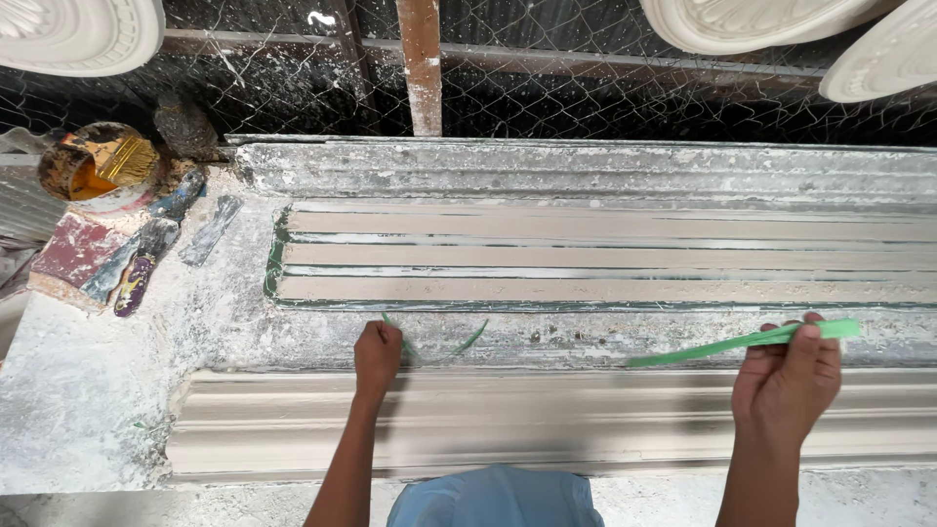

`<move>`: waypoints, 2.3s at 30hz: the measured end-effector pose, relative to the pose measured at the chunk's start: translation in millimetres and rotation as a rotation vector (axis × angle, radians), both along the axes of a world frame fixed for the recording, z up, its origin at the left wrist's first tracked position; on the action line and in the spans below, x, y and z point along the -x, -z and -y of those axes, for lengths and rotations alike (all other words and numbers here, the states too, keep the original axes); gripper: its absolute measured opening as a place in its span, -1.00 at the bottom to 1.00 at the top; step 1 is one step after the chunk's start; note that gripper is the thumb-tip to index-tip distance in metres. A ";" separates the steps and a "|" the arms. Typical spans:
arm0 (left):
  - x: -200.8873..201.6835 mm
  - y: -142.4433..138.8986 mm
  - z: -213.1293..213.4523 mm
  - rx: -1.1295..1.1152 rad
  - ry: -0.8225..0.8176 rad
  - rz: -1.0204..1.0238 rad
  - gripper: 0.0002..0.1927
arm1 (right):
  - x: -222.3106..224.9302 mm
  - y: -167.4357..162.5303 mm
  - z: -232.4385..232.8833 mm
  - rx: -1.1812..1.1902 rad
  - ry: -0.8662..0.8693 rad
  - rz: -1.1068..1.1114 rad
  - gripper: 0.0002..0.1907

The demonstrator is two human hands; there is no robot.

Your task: The person ties a green plastic cord into multiple loops and places them on a white decorative molding. The person then uses a sanding block to smooth the surface of the molding.

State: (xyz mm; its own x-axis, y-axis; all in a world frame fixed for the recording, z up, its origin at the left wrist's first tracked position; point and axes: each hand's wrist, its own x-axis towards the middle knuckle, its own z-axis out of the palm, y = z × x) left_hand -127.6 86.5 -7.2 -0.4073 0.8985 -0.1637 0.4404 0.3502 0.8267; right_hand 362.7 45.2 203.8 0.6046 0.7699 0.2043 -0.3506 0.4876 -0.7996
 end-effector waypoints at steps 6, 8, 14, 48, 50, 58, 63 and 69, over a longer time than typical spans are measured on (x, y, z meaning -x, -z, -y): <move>2.0 -12.9 -44.1 -0.080 0.048 -0.115 -0.71 | 54.4 34.5 -4.9 0.511 -0.204 0.281 -0.88; -8.3 -25.1 -42.9 -0.288 -0.022 -0.238 -0.52 | 81.1 51.7 -5.2 0.490 -0.341 0.358 -0.88; -90.2 -118.0 26.1 -0.155 0.300 0.217 -0.58 | 148.0 73.9 10.2 0.565 -0.634 0.511 -0.80; -142.4 -205.2 72.0 -0.234 0.332 0.419 -0.82 | 178.7 28.9 15.6 0.623 -0.739 0.599 -0.80; -142.0 -205.1 72.4 -0.214 0.340 0.371 -0.81 | 179.6 29.1 15.0 0.622 -0.727 0.623 -0.79; -142.7 -202.0 71.0 -0.250 0.362 0.232 -0.79 | 186.9 25.1 14.1 0.462 -0.694 0.701 -0.80; -142.7 -197.0 69.9 -0.244 0.365 0.255 -0.78 | 185.2 23.2 12.1 0.534 -0.708 0.808 -0.84; -141.4 -164.2 65.4 -0.128 0.349 0.418 -0.84 | 174.5 40.3 12.2 0.316 -0.746 0.829 -0.84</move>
State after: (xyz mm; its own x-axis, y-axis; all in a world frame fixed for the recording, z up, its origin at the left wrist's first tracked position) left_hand 13.8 21.2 157.0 -0.0061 0.9917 -0.1281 0.1374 0.1277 0.9822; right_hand 188.1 33.1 163.5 -0.2501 0.9663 0.0606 0.2215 0.1180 -0.9680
